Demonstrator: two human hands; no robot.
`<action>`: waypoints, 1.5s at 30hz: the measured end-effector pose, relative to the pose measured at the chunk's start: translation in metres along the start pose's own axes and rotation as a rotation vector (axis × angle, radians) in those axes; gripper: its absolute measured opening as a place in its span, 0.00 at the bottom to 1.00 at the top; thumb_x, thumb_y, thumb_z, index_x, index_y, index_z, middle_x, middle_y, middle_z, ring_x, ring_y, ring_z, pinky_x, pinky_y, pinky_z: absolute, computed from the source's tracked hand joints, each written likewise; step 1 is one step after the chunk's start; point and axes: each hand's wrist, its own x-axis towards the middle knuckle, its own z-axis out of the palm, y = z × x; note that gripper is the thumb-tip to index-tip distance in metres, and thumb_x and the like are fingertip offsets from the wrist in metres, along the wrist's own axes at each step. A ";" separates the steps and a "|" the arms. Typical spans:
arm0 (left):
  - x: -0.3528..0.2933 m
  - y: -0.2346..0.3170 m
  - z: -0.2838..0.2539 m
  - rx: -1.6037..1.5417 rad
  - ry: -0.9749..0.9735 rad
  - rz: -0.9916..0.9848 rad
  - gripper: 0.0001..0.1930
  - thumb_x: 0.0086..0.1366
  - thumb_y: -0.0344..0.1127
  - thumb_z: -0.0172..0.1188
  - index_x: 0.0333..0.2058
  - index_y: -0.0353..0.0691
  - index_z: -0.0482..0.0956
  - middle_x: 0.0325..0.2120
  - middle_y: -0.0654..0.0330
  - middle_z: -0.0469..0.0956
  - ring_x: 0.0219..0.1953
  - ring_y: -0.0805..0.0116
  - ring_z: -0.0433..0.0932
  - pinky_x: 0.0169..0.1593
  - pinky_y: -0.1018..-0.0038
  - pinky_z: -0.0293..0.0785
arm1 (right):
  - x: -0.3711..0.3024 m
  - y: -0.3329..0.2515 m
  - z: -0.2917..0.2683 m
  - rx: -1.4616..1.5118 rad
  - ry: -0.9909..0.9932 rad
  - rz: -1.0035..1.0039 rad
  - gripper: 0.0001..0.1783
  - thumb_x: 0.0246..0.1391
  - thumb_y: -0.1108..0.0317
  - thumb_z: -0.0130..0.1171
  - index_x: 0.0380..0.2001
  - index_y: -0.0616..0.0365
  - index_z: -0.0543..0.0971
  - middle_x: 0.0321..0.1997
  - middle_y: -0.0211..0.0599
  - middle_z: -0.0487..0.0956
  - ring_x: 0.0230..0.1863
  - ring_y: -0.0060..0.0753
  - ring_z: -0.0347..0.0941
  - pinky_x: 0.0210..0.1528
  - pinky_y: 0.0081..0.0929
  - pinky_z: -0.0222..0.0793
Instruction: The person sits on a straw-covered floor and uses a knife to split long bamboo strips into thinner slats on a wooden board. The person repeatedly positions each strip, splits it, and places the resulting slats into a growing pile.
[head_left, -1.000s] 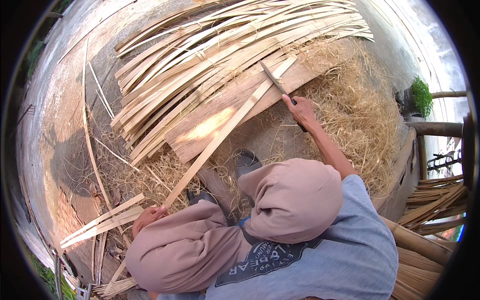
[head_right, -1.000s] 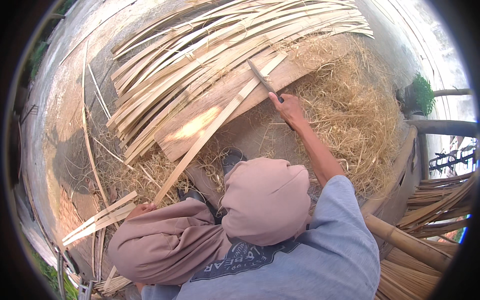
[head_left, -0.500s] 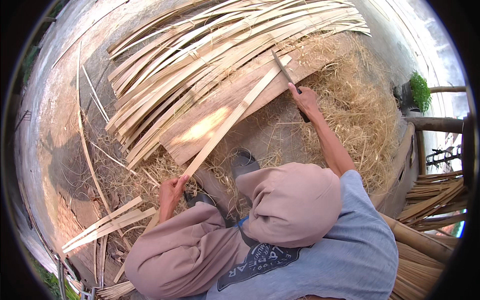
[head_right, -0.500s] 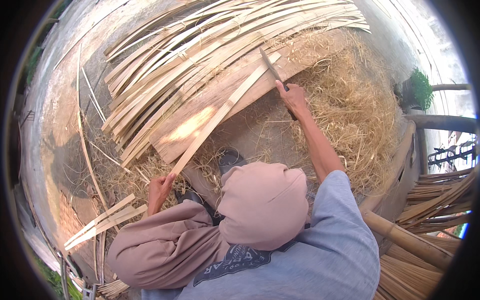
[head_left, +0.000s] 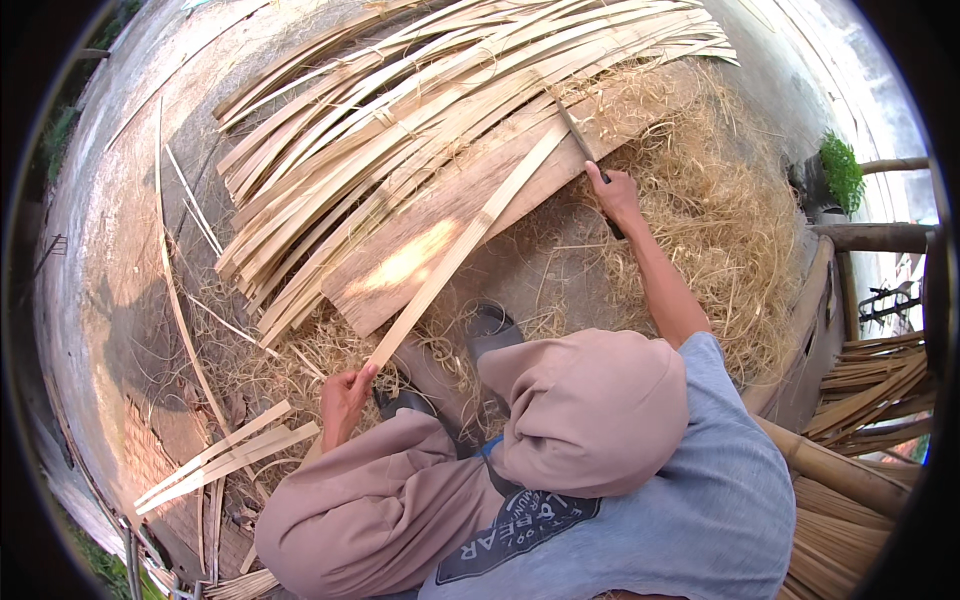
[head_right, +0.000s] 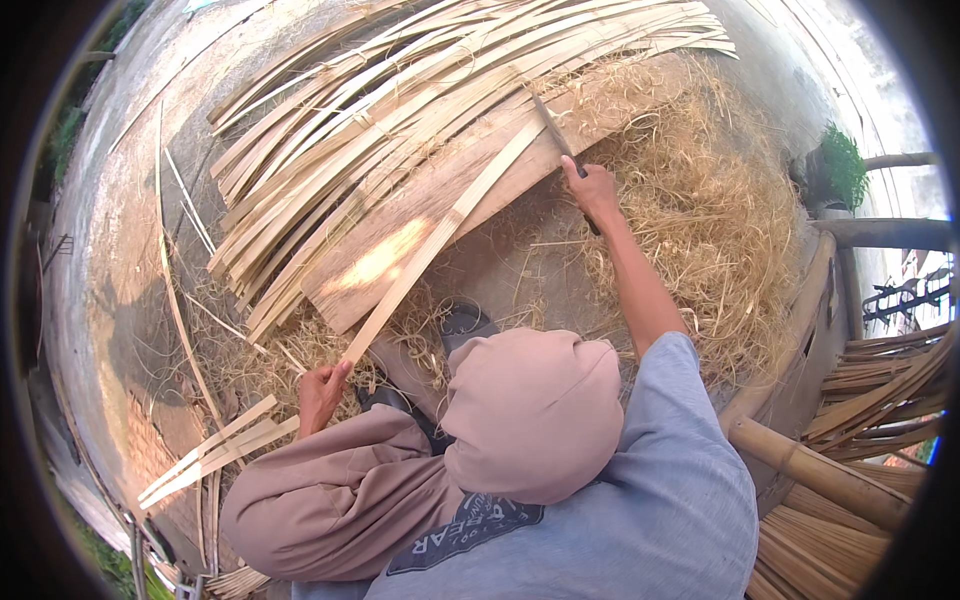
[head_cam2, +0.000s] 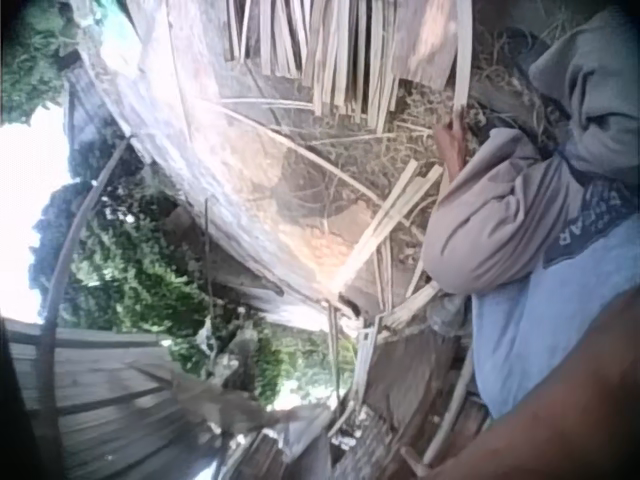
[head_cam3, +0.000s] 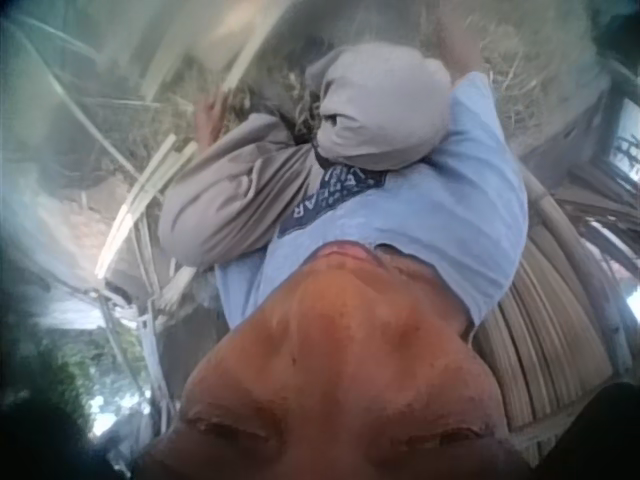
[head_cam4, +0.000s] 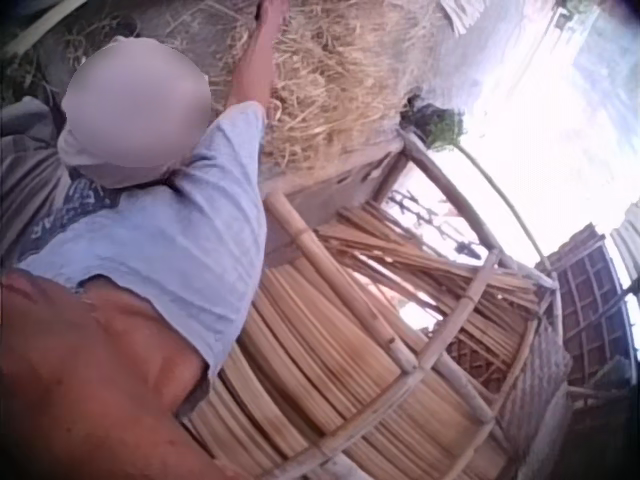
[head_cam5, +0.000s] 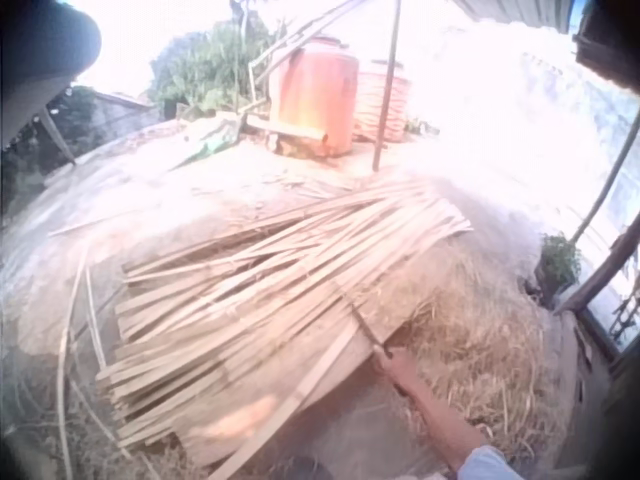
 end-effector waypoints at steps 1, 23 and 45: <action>0.000 0.006 0.002 -0.006 -0.001 0.005 0.31 0.65 0.62 0.67 0.18 0.37 0.80 0.11 0.67 0.69 0.15 0.76 0.65 0.21 0.73 0.57 | 0.008 -0.005 0.001 -0.048 0.030 -0.059 0.43 0.64 0.30 0.52 0.19 0.64 0.78 0.21 0.55 0.80 0.30 0.57 0.81 0.37 0.50 0.73; 0.016 0.072 0.049 0.337 0.143 0.452 0.21 0.71 0.51 0.63 0.57 0.49 0.84 0.32 0.45 0.85 0.33 0.47 0.83 0.41 0.60 0.77 | -0.176 -0.031 0.104 0.067 -0.240 -0.518 0.34 0.63 0.37 0.61 0.26 0.63 0.78 0.20 0.47 0.76 0.22 0.43 0.76 0.26 0.42 0.69; 0.024 0.062 0.040 0.288 0.064 0.281 0.22 0.73 0.58 0.58 0.55 0.55 0.86 0.28 0.48 0.86 0.31 0.53 0.85 0.39 0.63 0.77 | -0.124 0.002 0.077 -0.070 0.031 -0.480 0.35 0.63 0.37 0.61 0.19 0.58 0.73 0.15 0.38 0.72 0.17 0.37 0.68 0.22 0.39 0.62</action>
